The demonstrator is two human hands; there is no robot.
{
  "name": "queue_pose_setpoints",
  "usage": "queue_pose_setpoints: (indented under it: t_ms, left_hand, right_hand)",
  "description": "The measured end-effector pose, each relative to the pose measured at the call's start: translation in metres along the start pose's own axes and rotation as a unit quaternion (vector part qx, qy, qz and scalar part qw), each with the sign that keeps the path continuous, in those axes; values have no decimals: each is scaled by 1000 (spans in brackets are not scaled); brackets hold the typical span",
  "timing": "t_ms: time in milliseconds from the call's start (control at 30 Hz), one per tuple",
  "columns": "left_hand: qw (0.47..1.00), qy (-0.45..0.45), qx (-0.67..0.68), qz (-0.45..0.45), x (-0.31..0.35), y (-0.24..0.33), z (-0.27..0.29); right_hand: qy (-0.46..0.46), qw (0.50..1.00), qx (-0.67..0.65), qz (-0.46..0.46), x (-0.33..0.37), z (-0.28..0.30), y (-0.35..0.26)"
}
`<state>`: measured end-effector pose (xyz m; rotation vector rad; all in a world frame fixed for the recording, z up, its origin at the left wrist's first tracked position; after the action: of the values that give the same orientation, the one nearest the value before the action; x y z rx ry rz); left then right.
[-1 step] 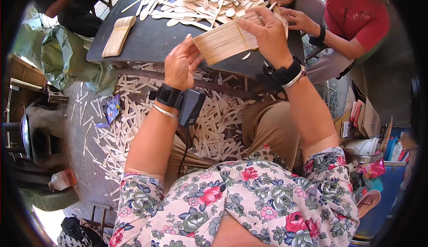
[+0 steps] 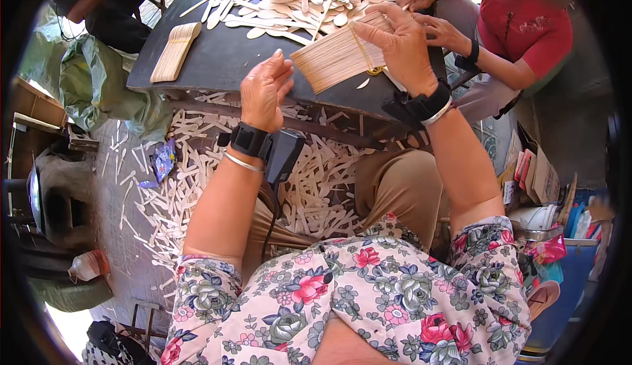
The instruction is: Stacking wooden spoons and securing them in bundles with rubber bands.
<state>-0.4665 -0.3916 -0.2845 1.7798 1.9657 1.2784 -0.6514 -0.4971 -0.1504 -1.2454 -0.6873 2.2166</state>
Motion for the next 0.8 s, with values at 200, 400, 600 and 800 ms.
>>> queue_pose_setpoints:
  t_ms: [200,400,600,800]
  left_hand:
    - [992,86,-32,-92,-7,26,24]
    - [989,93,-30,-113,-25,46,36]
    - [968,155,36,-193,38,105,122]
    - [888,337,-61,-305,178,197,247]
  right_hand:
    - [-97,952,222,187,-56,11,-42]
    - [-209,889,322,249,-39,-39,-17]
    - [-253,917,250,181,-38,-67,-28]
    - [-188,943,206,184,-35,-21,-5]
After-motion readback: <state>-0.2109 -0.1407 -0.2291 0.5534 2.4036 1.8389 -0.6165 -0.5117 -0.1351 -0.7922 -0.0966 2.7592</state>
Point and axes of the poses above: each hand's wrist, its own x-axis away from the middle knuckle, its own z-axis out of the back of the hand, y = z × x, the point moved 8 cm from there along -x, towards the middle knuckle, and after that the axes turned 7 degrees about z, right-handed, at the moved point
